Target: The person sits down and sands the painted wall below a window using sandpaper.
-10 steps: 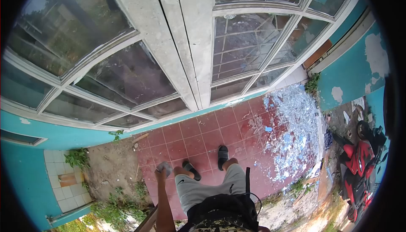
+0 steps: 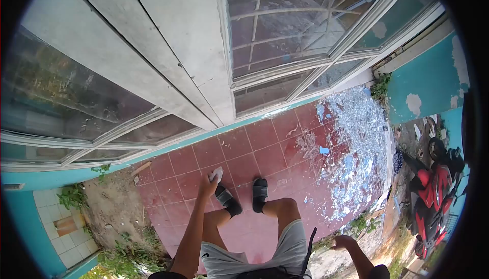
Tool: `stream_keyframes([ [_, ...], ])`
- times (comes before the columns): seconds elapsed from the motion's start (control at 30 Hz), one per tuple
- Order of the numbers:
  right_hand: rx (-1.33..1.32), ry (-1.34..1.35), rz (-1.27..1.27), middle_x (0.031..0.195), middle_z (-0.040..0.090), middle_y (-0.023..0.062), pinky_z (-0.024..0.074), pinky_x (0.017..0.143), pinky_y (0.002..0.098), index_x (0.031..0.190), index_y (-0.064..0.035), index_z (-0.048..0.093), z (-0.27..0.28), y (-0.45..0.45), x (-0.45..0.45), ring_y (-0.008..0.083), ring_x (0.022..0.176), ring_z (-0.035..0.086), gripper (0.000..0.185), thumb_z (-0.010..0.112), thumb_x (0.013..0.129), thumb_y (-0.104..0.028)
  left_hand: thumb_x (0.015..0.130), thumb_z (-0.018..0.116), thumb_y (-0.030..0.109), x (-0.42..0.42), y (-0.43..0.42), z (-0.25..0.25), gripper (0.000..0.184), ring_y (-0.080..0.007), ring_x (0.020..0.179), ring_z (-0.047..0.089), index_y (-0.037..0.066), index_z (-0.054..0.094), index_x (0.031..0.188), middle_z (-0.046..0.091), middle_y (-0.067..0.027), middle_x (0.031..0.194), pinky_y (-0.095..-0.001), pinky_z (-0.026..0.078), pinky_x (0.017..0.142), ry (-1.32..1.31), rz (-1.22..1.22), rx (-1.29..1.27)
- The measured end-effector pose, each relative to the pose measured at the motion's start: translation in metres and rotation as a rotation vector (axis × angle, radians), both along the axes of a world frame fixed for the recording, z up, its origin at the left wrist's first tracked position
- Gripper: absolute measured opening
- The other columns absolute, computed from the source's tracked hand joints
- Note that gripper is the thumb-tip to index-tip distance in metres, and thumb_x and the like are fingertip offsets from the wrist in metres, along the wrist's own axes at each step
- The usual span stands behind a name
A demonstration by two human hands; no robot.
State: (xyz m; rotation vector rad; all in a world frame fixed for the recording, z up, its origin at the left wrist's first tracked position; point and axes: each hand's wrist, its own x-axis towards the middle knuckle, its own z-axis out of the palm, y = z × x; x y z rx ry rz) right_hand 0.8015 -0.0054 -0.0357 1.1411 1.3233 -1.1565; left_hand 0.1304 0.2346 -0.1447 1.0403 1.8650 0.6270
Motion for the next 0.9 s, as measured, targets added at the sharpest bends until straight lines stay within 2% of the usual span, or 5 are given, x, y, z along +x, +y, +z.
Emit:
stream_keyframes([
  [0.17,1.256,0.426,-0.275,0.093,0.064,0.0167,0.0499,0.083,0.0489,0.099,-0.0043,0.06,-0.108,0.305,-0.163,0.0391,0.091,0.063,0.014,0.064,0.093,-0.016,0.087,0.07,0.034,0.037,0.085,-0.109,0.041,-0.0402,0.083,0.071,-0.006,0.069,0.098,0.069,-0.0274,0.085,-0.0465,0.053,0.074,-0.034,-0.244,-0.091],
  [0.43,0.186,0.499,0.531,0.093,0.073,0.0159,0.0544,0.084,0.0466,0.109,-0.0062,0.071,-0.309,0.439,-0.456,0.0356,0.089,0.07,0.042,0.055,0.096,-0.043,0.083,0.074,0.041,0.037,0.121,-0.243,0.051,-0.0387,0.088,0.072,-0.008,0.069,0.099,0.071,-0.0269,0.091,-0.0446,0.055,0.078,-0.117,-0.039,0.065],
  [0.63,0.386,0.197,0.75,0.085,0.074,0.0145,0.0563,0.083,0.0456,0.105,-0.0037,0.073,-0.394,0.46,-0.447,0.0329,0.087,0.072,0.045,0.056,0.096,-0.044,0.082,0.072,0.038,0.016,0.092,-0.373,0.05,-0.0449,0.088,0.071,-0.011,0.069,0.093,0.07,-0.0317,0.091,-0.0473,0.057,0.075,0.054,0.411,0.154],
  [0.8,0.744,0.111,0.787,0.085,0.074,0.0135,0.0564,0.082,0.0456,0.105,-0.0001,0.069,-0.369,0.506,-0.377,0.0339,0.086,0.072,0.046,0.058,0.096,-0.044,0.081,0.071,0.033,0.062,0.111,-0.344,0.044,-0.0437,0.081,0.071,-0.011,0.068,0.081,0.068,-0.0314,0.08,-0.0479,0.056,0.068,-0.152,0.847,0.371],
  [0.9,0.863,0.356,0.115,0.091,0.073,0.0132,0.0558,0.076,0.0356,0.107,0.0012,0.066,-0.363,0.482,-0.346,0.0233,0.084,0.072,0.043,0.058,0.099,-0.041,0.081,0.07,0.029,0.108,0.116,-0.318,0.041,-0.0375,0.071,0.071,-0.011,0.064,0.074,0.065,-0.0284,0.07,-0.0467,0.053,0.062,-0.314,0.829,0.581],
])
